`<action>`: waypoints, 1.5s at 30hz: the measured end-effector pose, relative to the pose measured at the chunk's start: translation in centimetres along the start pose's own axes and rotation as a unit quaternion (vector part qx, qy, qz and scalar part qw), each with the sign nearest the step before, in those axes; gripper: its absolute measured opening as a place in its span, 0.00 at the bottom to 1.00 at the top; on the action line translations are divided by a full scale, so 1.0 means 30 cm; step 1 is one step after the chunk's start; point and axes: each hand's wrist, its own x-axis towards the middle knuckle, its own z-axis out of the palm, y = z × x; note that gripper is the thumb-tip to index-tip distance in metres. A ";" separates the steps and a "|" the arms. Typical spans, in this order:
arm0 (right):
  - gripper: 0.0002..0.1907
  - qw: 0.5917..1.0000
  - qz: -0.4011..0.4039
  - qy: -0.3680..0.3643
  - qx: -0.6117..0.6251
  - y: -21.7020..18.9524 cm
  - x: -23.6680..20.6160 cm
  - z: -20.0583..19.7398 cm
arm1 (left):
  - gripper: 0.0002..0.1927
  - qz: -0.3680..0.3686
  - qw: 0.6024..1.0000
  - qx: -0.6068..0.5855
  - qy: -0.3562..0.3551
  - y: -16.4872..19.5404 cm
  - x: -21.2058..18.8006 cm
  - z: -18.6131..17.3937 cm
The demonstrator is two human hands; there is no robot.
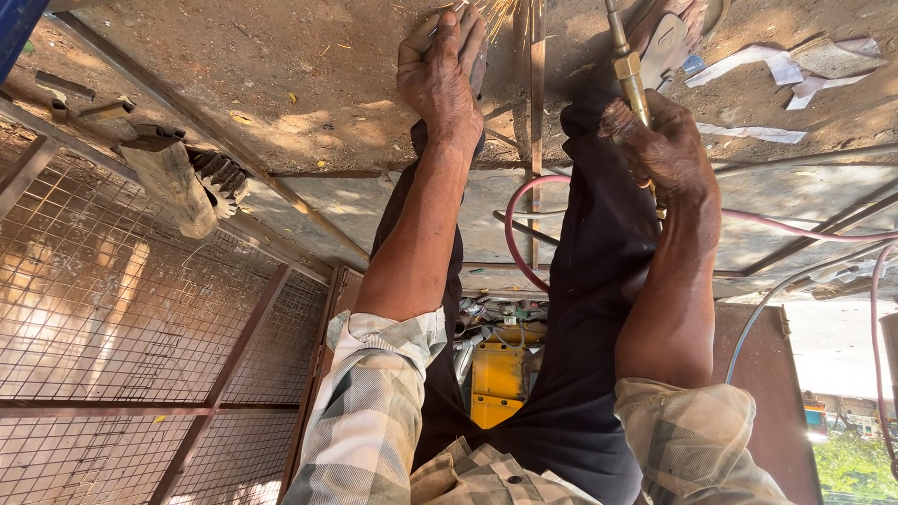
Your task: The person welds joints on a rectangular metal frame using a handheld welding torch. They reposition the frame and continue welding different corners while sitting on the ground.
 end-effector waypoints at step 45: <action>0.26 0.999 0.024 0.001 -0.029 -0.005 0.005 -0.021 | 0.08 -0.028 0.999 -0.016 -0.010 -0.004 -0.001 0.028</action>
